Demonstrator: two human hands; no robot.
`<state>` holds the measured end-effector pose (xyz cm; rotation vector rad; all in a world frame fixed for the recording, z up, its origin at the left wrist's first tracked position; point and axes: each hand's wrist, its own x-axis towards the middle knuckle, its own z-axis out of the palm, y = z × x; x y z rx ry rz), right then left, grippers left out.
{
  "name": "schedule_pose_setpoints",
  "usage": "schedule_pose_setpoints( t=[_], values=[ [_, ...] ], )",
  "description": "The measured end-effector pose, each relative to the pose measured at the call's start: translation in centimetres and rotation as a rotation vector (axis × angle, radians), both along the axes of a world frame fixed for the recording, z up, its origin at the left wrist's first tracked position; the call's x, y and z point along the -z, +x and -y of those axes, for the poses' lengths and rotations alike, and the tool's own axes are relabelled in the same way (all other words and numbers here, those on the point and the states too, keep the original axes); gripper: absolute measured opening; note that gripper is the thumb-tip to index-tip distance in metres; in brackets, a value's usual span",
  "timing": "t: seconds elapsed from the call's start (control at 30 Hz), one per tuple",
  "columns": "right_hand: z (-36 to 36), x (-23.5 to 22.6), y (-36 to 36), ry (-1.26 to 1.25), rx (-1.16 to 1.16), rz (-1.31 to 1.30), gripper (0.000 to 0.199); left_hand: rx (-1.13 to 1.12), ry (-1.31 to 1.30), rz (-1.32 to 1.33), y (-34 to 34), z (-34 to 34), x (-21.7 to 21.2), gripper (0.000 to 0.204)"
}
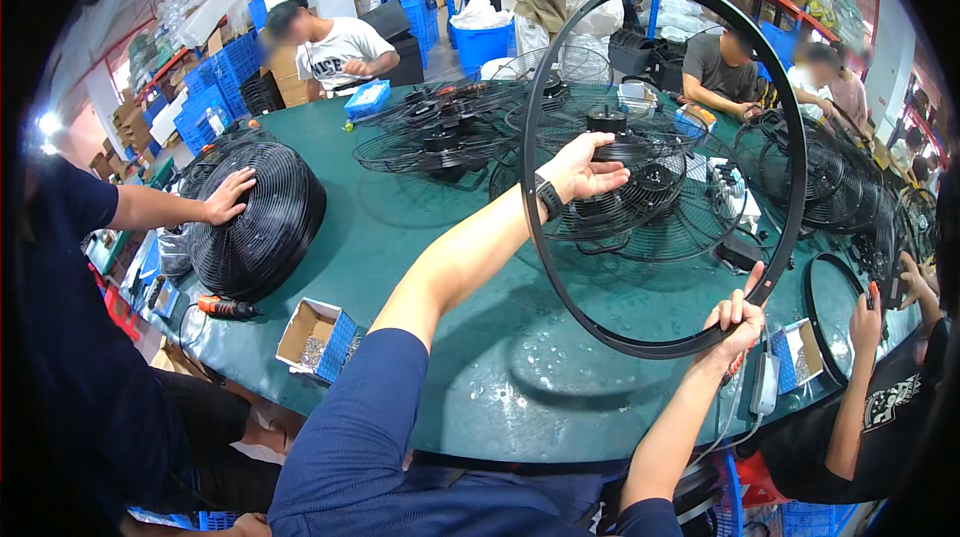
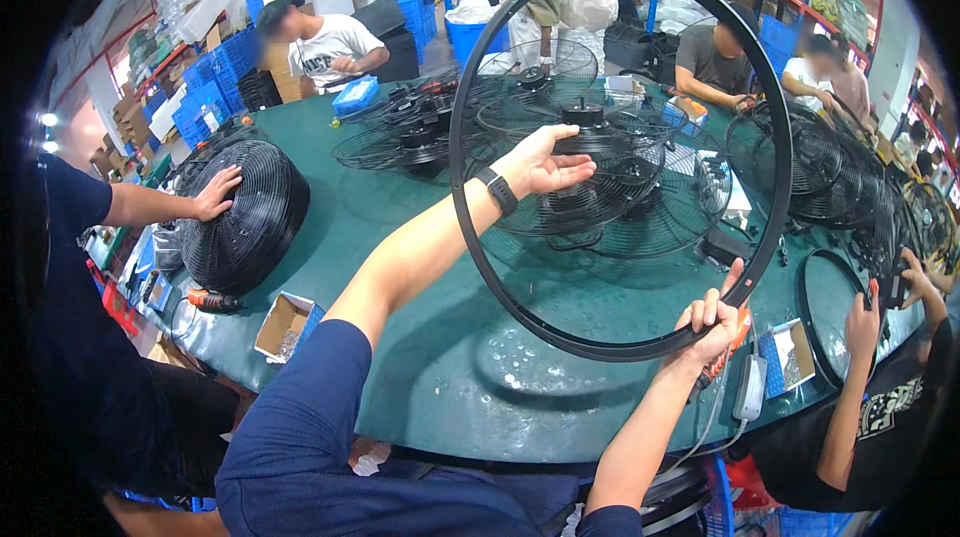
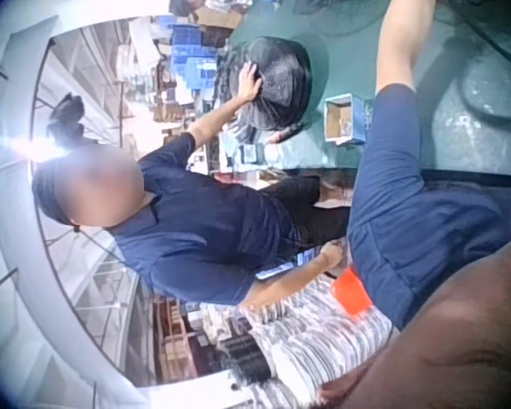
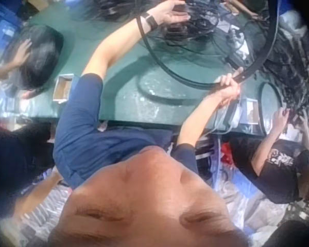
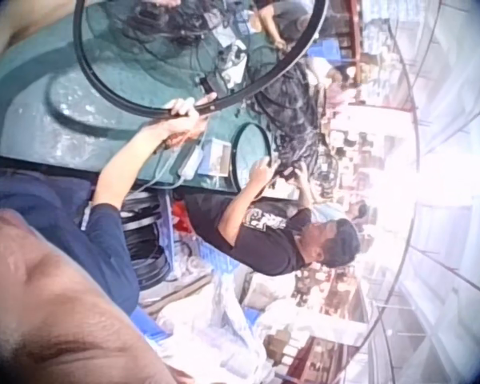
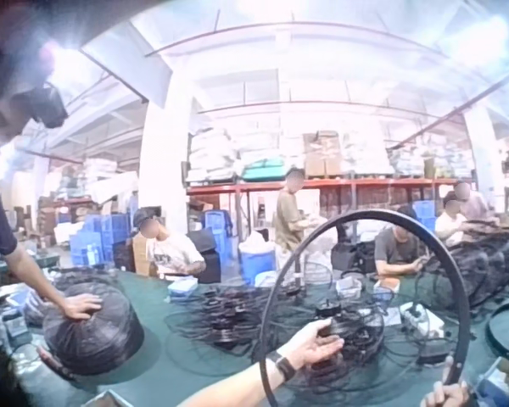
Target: Assembling industrial fan guards and rims at a workbench.
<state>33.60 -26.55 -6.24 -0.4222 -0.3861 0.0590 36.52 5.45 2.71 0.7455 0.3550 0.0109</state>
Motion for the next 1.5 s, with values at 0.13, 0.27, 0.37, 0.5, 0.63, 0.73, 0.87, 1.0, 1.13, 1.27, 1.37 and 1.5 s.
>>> schedule_pose_setpoints(
  t=[0.13, 0.27, 0.37, 0.5, 0.63, 0.73, 0.87, 1.0, 1.13, 1.27, 1.37, 1.5],
  values=[
    [-0.7, -0.5, -0.3, 0.003, -0.015, -0.003, 0.064, -0.029, -0.031, -0.035, 1.0, -1.3, 0.2, 0.044],
    [0.8, 1.0, 1.2, 0.056, 0.038, -0.016, 0.065, -0.049, 0.029, -0.017, 1.2, 0.9, -0.4, 0.056],
    [0.4, 1.5, 1.3, 0.116, -0.03, 0.139, 0.064, -0.023, -0.151, -0.034, 2.5, -2.1, 0.5, 0.05],
    [-0.7, -0.5, 0.2, 0.179, 0.128, -0.036, 0.064, -0.02, -0.222, 0.122, 2.7, -2.5, 1.8, 0.035],
    [-0.7, 0.1, 1.0, 0.267, 0.125, -0.038, 0.059, 0.018, -0.212, 0.071, 2.2, -1.1, 0.1, 0.042],
    [-0.1, -0.2, 0.9, 0.314, 0.13, -0.024, 0.053, -0.08, -0.065, 0.107, 2.1, 1.1, -1.3, 0.045],
    [0.2, 0.8, 1.3, 0.364, 0.097, -0.054, 0.052, 0.051, -0.121, 0.215, 4.6, 1.5, -0.5, 0.056],
    [0.5, 1.3, 1.3, 0.365, 0.089, -0.055, 0.055, 0.088, -0.295, 0.204, 5.5, 4.5, -1.7, 0.056],
    [0.0, 0.9, 0.9, 0.367, 0.094, -0.092, 0.058, 0.083, -0.068, 0.108, 6.0, 6.9, -0.4, 0.042],
    [-0.1, 1.4, 1.3, 0.323, 0.062, -0.137, 0.06, 0.259, 0.076, 0.203, 7.6, 7.2, -0.6, 0.027],
    [-0.4, 1.6, 1.6, 0.325, 0.045, -0.063, 0.063, 0.101, 0.113, 0.086, 8.0, 9.5, -2.2, 0.026],
    [0.0, 3.8, 3.1, 0.293, -0.037, -0.064, 0.065, 0.088, 0.055, 0.05, 8.7, 9.5, -2.4, 0.03]
  ],
)
